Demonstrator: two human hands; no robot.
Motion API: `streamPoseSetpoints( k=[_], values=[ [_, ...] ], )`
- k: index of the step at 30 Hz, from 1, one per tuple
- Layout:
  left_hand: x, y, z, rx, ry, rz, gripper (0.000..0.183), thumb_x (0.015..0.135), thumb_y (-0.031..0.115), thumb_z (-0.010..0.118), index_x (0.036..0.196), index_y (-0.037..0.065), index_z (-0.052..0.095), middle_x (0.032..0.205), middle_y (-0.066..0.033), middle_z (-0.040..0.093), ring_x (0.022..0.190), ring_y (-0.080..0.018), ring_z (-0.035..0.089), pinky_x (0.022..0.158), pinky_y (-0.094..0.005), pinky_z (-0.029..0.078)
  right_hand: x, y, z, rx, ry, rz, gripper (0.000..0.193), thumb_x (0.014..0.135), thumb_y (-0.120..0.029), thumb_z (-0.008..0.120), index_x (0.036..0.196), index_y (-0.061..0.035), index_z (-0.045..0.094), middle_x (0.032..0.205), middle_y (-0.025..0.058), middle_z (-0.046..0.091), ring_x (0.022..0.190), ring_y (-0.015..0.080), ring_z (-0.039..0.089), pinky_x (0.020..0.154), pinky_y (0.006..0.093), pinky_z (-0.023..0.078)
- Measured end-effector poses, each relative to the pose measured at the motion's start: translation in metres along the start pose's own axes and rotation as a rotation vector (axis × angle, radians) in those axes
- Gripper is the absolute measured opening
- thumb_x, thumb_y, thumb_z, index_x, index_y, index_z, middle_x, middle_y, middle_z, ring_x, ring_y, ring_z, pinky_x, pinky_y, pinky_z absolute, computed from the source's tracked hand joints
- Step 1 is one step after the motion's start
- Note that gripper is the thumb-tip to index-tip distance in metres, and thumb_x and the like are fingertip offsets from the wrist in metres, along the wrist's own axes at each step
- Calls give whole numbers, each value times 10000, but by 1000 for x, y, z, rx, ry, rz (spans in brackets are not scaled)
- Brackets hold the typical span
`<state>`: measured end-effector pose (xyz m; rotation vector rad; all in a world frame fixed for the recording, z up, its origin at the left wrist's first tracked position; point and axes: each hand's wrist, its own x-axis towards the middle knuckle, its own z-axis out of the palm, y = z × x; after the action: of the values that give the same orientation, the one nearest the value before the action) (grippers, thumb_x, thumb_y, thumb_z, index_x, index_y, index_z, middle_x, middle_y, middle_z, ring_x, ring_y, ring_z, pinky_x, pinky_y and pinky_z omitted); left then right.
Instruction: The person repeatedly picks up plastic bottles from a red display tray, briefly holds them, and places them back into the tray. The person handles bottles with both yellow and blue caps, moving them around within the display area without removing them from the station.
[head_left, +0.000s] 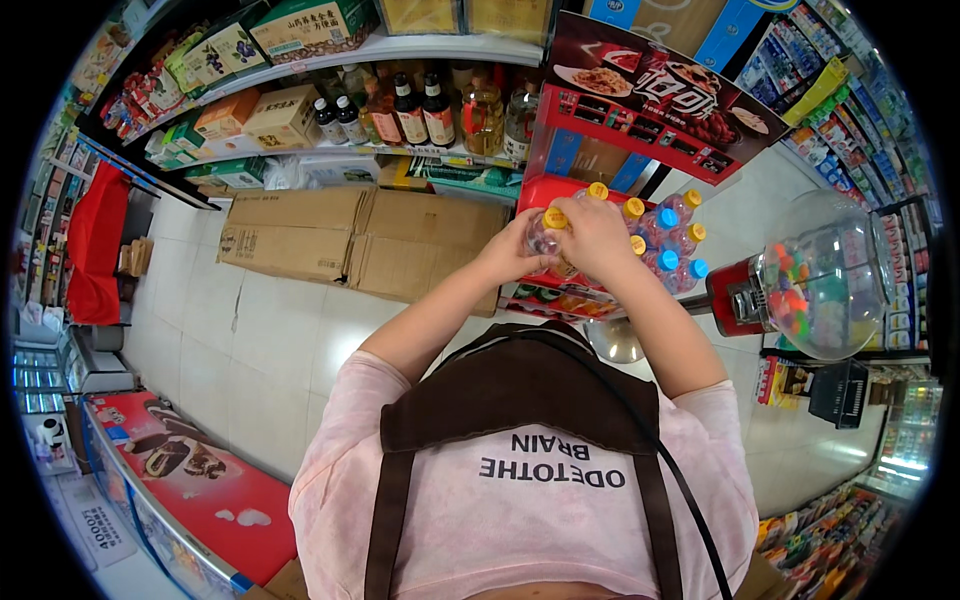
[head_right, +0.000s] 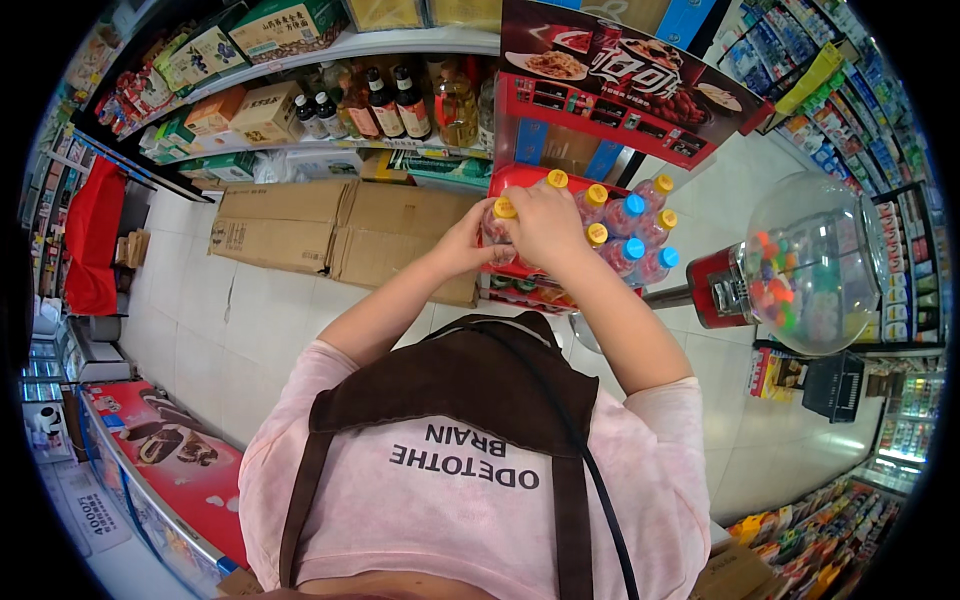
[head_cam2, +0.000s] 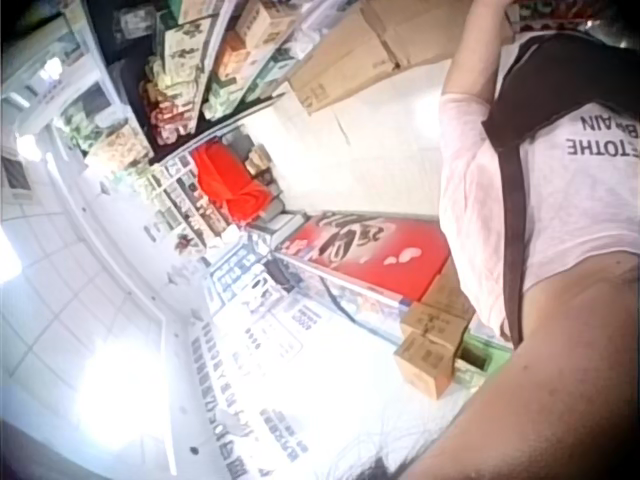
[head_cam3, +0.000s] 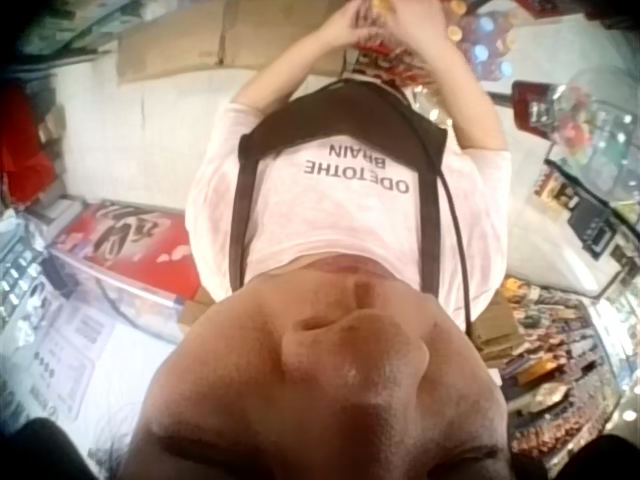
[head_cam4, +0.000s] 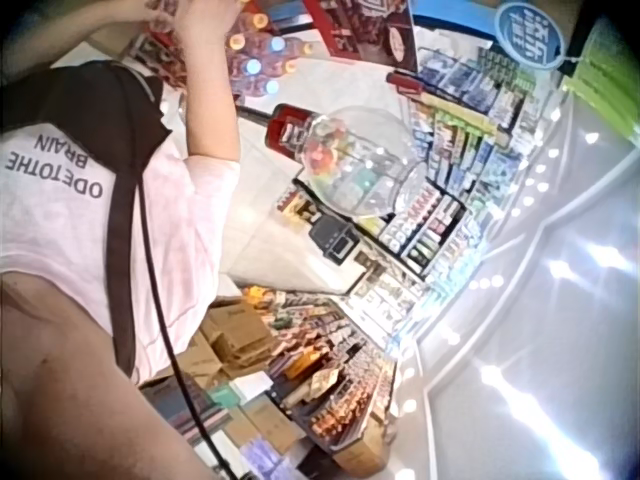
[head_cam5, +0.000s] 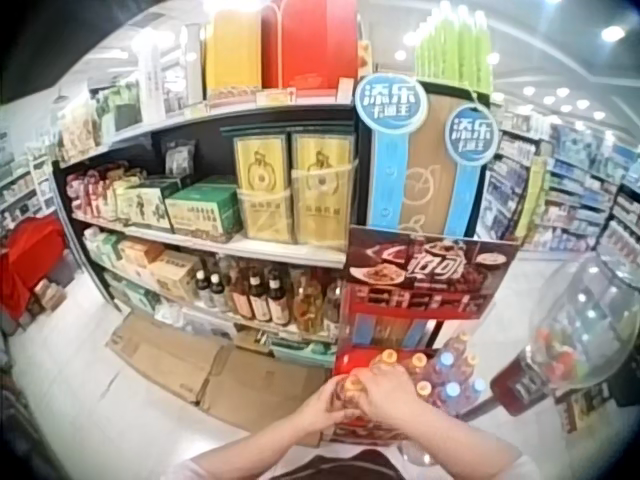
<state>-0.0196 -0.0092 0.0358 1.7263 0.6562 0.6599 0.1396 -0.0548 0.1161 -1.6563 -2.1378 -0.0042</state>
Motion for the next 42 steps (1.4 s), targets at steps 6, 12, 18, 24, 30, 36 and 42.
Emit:
streamPoseSetpoints(
  k=[6,12,18,24,30,36,42],
  values=[
    [0,-28,1,-252,-71,-22,744,667,94,779,1258,20,333,1188,-75,486,1107,-153,471,949,-325,387,15,-9,-36,121,42,-3,354,754,-249,642,1045,-57,580,872,125,597,883,304,555,775,400,427],
    [-13,-1,-1,-347,-123,-90,723,641,107,792,1232,14,387,1131,-95,530,1043,-163,509,912,-326,411,28,-6,-61,245,-15,88,393,795,-264,615,1106,-32,559,938,158,594,917,314,550,808,381,434],
    [-32,10,3,-471,-142,-90,574,758,202,693,1201,-4,390,1084,-82,534,998,-146,512,881,-316,420,35,3,-60,544,-47,197,369,824,-308,581,1050,-16,583,955,162,627,909,310,584,809,361,448],
    [-43,18,6,-552,-122,-61,509,858,300,545,1226,-12,381,1133,-92,510,1039,-146,487,903,-299,389,33,9,-52,690,-123,276,376,879,-275,568,1129,5,542,940,28,588,823,72,512,735,220,435],
    [-49,18,11,-489,-74,-59,547,920,423,395,1245,-17,379,1137,-88,510,1038,-138,483,901,-289,387,33,5,-50,776,-186,376,373,884,-278,561,1122,9,548,933,21,588,824,72,508,739,219,431],
    [-52,34,12,-493,-63,-109,560,946,457,322,1253,-8,381,1126,-79,519,1023,-136,495,884,-287,406,33,11,-46,839,-255,441,391,879,-302,566,1125,2,553,950,32,598,857,88,524,767,234,435],
    [-53,33,15,-511,-53,-92,567,947,468,311,1254,-3,384,1122,-80,522,1018,-138,501,881,-288,410,32,9,-45,805,-255,413,401,879,-312,565,1134,-3,555,975,39,600,877,102,533,790,244,435]
  ],
)
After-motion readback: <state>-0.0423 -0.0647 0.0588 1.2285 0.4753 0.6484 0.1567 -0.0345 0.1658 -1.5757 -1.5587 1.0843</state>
